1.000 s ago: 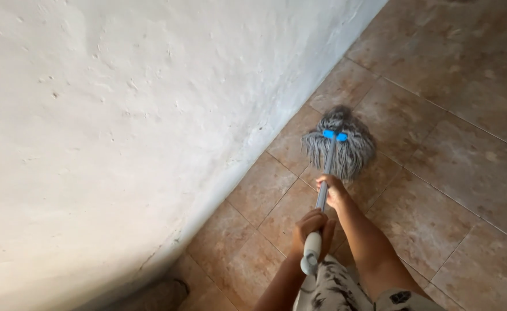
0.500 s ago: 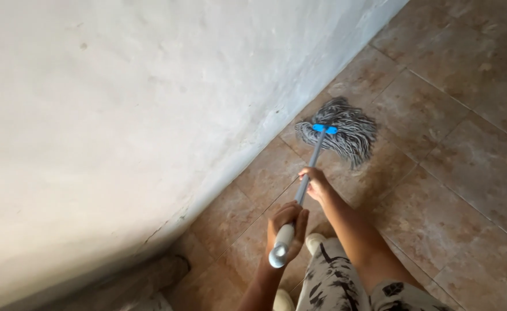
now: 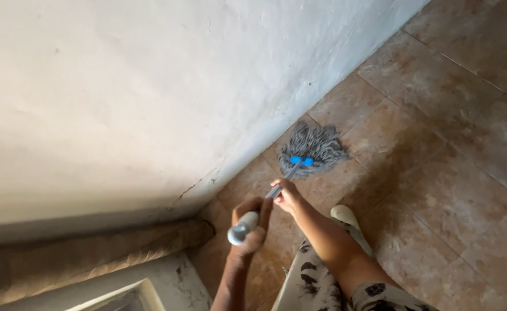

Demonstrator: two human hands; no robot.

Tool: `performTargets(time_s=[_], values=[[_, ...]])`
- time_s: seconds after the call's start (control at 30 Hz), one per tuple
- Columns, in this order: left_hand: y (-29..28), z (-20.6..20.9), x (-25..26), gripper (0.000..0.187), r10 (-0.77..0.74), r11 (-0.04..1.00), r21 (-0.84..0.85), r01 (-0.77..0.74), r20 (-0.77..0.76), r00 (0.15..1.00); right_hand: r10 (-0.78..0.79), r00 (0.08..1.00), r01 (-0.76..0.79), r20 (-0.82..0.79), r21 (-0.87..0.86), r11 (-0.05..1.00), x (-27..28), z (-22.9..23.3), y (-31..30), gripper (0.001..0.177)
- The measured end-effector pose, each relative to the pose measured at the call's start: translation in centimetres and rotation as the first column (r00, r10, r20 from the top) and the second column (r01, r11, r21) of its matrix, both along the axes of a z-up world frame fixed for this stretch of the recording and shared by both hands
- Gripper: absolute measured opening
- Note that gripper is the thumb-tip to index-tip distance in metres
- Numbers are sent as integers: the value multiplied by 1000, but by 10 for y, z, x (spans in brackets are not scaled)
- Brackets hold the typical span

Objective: Mopping the tiled floor of a room containing a parked scooter and audio equipment.

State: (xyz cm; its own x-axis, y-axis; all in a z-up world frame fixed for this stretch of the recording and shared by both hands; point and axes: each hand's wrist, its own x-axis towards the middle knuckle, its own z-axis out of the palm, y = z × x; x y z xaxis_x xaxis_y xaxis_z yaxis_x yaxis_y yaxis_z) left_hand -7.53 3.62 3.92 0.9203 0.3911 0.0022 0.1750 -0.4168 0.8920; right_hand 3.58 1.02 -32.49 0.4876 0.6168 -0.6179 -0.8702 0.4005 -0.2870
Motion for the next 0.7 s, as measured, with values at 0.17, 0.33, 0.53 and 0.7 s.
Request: performTargets(time_s=[0.17,0.33,0.53,0.7], values=[[17,15,-59,26,-44,997,65,42,35,998,5,997,-6,-78,-13,1000,-76,22,19,13],[16,22,-78,28,-128,992,3,128,-33,991,8,995,-10,-97,-27,1000,-99,27,1,17],[-22,10,-78,20,-360,928,-77,364,53,931,-103,990,104,-91,6,995,-99,28,-66,20],[-90,-10,-67,19,-542,840,-3,543,64,838,-245,969,246,-43,28,969,-94,31,-168,17]])
